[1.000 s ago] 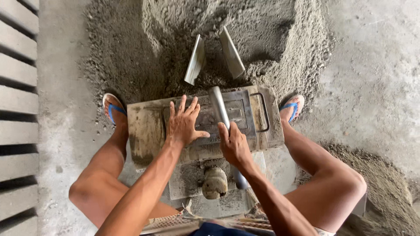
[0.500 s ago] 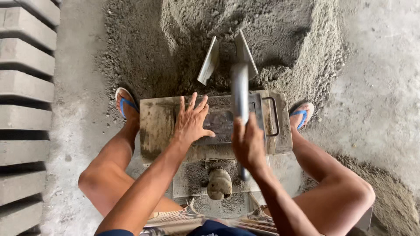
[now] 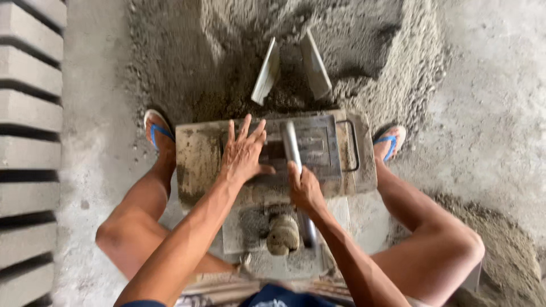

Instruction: The person fills a metal mold with a sand and cement mixture, levels it using a trowel, and then compresses the mixture with a handheld metal press to form concrete blocks. They carry the finished block by hand and place it onto a stack.

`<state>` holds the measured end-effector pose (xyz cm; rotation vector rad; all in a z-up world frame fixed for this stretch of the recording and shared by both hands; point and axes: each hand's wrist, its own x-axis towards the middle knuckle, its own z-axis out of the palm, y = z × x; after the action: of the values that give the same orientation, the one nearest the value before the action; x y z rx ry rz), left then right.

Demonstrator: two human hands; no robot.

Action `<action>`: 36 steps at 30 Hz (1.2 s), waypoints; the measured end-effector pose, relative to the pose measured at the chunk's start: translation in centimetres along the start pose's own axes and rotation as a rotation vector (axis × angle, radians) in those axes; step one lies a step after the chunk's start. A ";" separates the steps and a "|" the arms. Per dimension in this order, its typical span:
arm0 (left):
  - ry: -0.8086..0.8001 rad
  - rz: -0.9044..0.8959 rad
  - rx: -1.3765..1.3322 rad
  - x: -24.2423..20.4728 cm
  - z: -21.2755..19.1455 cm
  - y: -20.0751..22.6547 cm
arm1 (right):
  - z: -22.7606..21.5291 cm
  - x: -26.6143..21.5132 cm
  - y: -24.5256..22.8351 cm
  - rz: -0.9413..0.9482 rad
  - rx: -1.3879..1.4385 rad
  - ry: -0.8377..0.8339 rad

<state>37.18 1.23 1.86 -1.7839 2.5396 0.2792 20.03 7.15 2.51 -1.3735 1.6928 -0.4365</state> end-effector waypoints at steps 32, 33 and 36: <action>0.200 -0.797 -0.977 -1.5 5.7 -3.7 | -9.1 11.2 5.9 -0.190 -0.138 0.450; 0.183 -0.805 -0.942 -1.7 6.3 -4.0 | -8.5 10.5 5.4 -0.249 -0.118 0.520; 0.079 -0.981 -1.046 -4.8 0.6 0.4 | -9.2 6.3 4.0 -0.178 -0.189 0.409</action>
<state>38.40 5.94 1.90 -3.0480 1.1865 1.6302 10.33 0.37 2.03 -1.6653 1.9870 -0.7120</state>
